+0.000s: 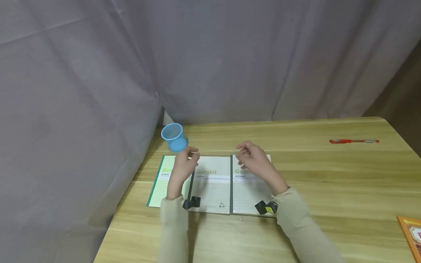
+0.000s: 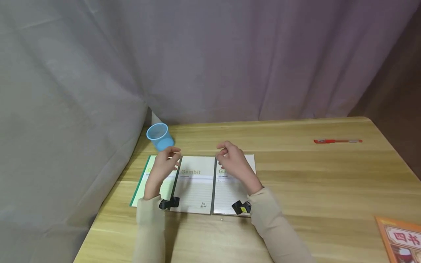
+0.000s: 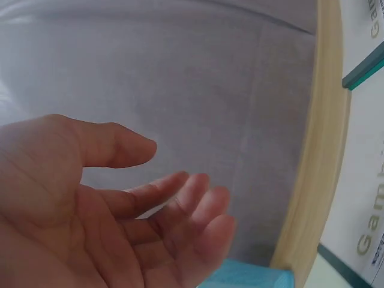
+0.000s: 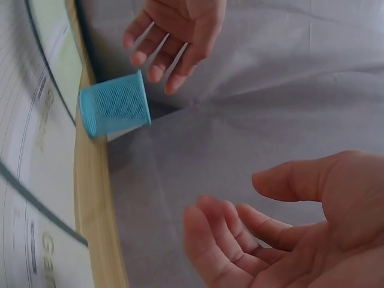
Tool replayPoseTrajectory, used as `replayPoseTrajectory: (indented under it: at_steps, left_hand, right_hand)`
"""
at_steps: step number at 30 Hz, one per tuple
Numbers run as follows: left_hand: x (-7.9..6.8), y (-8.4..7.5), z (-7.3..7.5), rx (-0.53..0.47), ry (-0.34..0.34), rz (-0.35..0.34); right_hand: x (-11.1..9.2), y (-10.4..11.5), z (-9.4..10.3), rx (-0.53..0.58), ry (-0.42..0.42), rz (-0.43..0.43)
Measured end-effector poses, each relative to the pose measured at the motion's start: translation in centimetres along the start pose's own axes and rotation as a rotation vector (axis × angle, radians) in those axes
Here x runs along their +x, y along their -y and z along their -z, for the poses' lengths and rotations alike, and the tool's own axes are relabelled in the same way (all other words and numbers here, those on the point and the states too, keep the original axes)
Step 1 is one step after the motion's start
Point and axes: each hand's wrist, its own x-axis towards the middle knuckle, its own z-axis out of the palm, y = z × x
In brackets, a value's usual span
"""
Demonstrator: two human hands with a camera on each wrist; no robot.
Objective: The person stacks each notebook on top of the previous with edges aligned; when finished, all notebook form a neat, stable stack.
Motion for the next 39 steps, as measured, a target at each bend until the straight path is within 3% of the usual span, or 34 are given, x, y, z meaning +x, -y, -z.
replayPoseTrajectory:
  at_steps: [8,19,25,30,39]
  left_hand:
    - [-0.5,0.5,1.5,-0.026,-0.057,0.004]
    - [-0.9,1.1,3.1,-0.036,-0.114,0.012]
    - [-0.8,1.3,2.8,-0.028,-0.071,0.013]
    - [-0.9,1.9,3.2,-0.048,-0.082,0.042]
    - [-1.8,3.9,4.6,-0.172,-0.070,0.130]
  right_hand:
    - [0.8,0.9,-2.0,0.113,0.018,-0.029]
    - [1.6,1.8,-3.9,0.137,0.057,-0.008]
    - [1.6,1.9,-4.5,0.150,0.060,-0.022]
    - [1.7,2.1,-5.4,0.179,0.076,-0.026]
    - [1.3,2.0,-7.8,0.247,0.101,-0.038]
